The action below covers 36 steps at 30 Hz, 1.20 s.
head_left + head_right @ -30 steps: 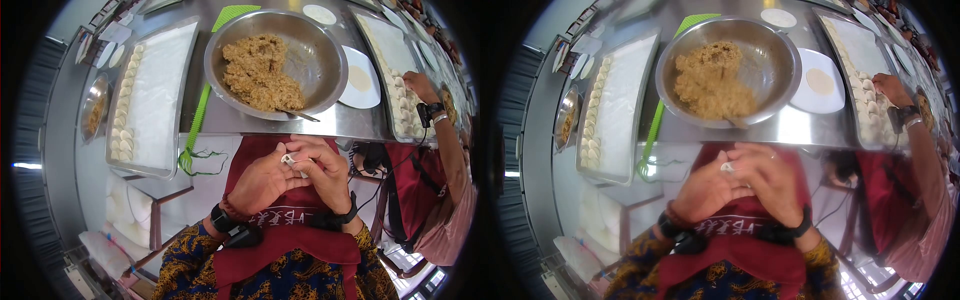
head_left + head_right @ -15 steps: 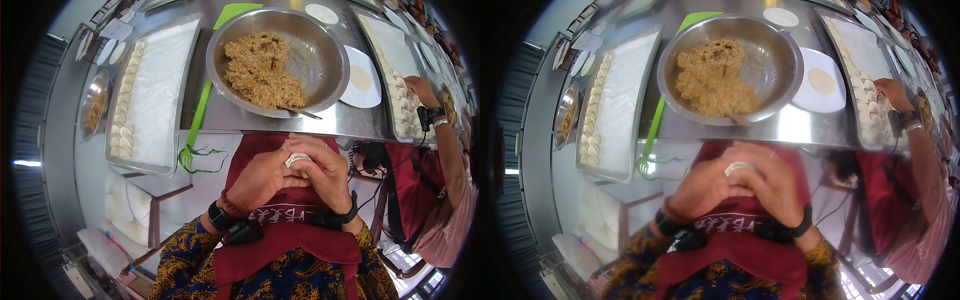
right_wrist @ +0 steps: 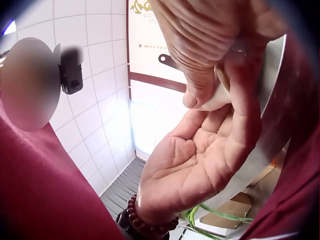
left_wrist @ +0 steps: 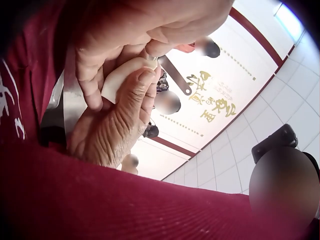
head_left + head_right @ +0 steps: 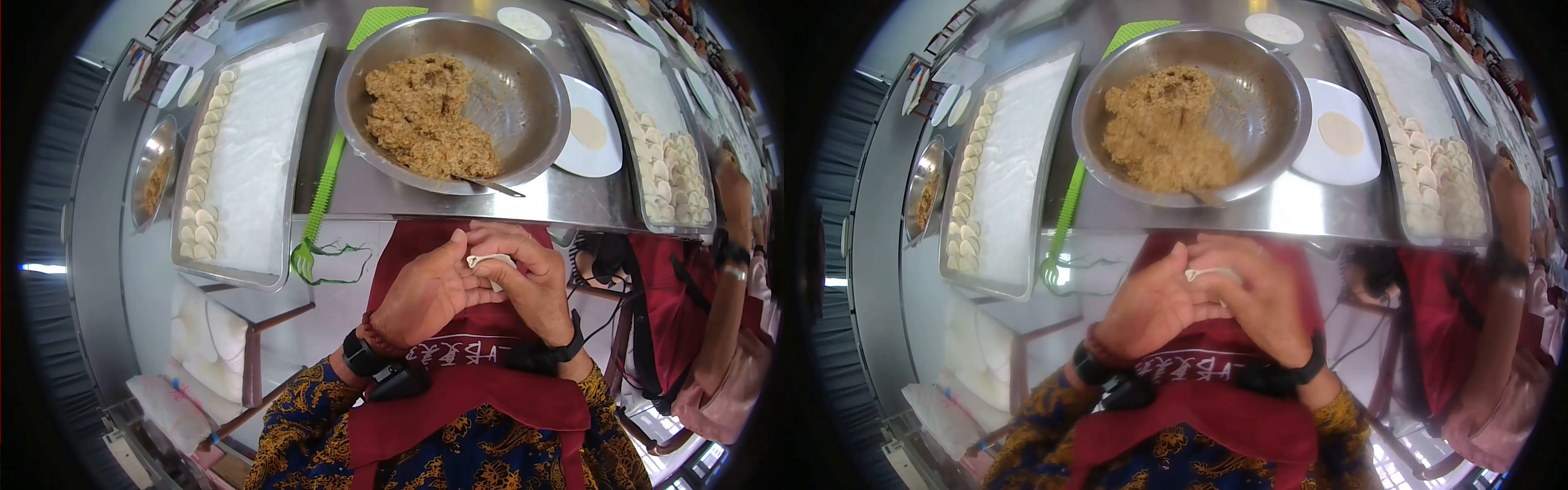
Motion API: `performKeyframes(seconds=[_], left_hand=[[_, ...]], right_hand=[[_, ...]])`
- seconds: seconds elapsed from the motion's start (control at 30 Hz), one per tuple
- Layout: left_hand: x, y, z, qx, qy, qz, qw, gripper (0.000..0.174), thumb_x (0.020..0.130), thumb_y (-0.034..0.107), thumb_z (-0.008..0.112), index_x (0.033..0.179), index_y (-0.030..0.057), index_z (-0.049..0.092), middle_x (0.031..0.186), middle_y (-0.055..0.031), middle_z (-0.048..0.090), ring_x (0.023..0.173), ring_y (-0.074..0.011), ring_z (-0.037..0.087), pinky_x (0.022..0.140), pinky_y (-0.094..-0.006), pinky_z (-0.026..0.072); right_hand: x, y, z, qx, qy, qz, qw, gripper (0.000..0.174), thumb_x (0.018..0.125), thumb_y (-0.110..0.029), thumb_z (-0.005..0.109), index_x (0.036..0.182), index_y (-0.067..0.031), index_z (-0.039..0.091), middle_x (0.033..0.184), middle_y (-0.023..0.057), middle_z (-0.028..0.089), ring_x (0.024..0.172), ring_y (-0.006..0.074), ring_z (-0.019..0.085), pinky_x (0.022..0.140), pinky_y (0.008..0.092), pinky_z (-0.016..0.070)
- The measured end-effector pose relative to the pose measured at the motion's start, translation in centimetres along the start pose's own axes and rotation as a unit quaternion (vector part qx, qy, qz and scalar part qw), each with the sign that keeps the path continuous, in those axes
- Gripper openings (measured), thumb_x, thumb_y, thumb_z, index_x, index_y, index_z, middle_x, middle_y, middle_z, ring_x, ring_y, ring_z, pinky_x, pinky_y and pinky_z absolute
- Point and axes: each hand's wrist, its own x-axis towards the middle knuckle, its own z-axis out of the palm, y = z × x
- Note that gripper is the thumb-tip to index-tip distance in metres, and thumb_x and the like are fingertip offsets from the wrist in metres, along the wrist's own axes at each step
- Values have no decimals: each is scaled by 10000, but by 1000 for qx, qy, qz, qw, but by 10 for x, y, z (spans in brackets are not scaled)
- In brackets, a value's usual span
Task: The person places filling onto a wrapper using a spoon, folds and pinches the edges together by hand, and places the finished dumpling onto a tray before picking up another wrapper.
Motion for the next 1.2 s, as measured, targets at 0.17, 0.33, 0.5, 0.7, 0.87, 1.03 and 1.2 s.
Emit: performKeyframes(seconds=[0.17,0.33,0.5,0.7,0.87,1.03,1.2], left_hand=[[1,-2,3,-9,13,-3,1000,470,1085,395,354,1360,25,444,1296,-127,559,1252,-241,533,1099,-467,412],[2,-5,4,-20,-1,4,1000,482,1079,401,382,1370,22,436,1310,-127,549,1270,-247,516,1104,-463,401],[2,-6,5,8,-1,20,1000,490,1072,405,410,1369,18,446,1328,-115,538,1278,-233,506,1106,-457,398],[0,-7,-3,43,10,22,999,394,1072,296,444,1301,-15,527,1273,-121,584,1202,-219,567,1051,-445,455],[-2,-8,-8,57,10,23,998,406,1071,297,437,1295,-30,527,1279,-135,589,1199,-234,576,1054,-458,459],[1,0,2,-20,-2,2,1000,614,1069,505,315,1375,-13,440,1359,-163,526,1267,-285,528,1077,-507,435],[-1,2,3,-11,5,-11,1000,700,1045,583,235,1419,12,388,1414,-167,472,1301,-306,498,1084,-544,419]], right_hand=[[-1,9,1,16,2,-35,999,99,868,28,685,955,-20,684,1135,137,699,1145,260,627,972,347,490],[-1,5,2,56,14,-8,998,102,875,11,612,915,-1,704,1148,129,700,1166,262,606,979,345,481],[-1,4,0,21,-5,-32,999,115,877,11,609,941,2,704,1165,130,691,1167,255,607,981,347,485],[-4,-5,6,56,11,28,998,198,852,37,685,1041,-19,668,1196,135,681,1136,215,635,962,326,505],[-2,-6,6,22,-3,42,999,210,839,41,699,1043,-9,686,1171,136,695,1122,214,642,952,319,507],[-2,5,0,18,-17,-12,1000,158,824,43,705,975,3,724,1135,131,712,1083,227,654,928,303,507],[1,-4,-3,-5,-34,30,999,134,848,17,677,967,-6,734,1150,125,708,1112,236,646,926,323,514]])
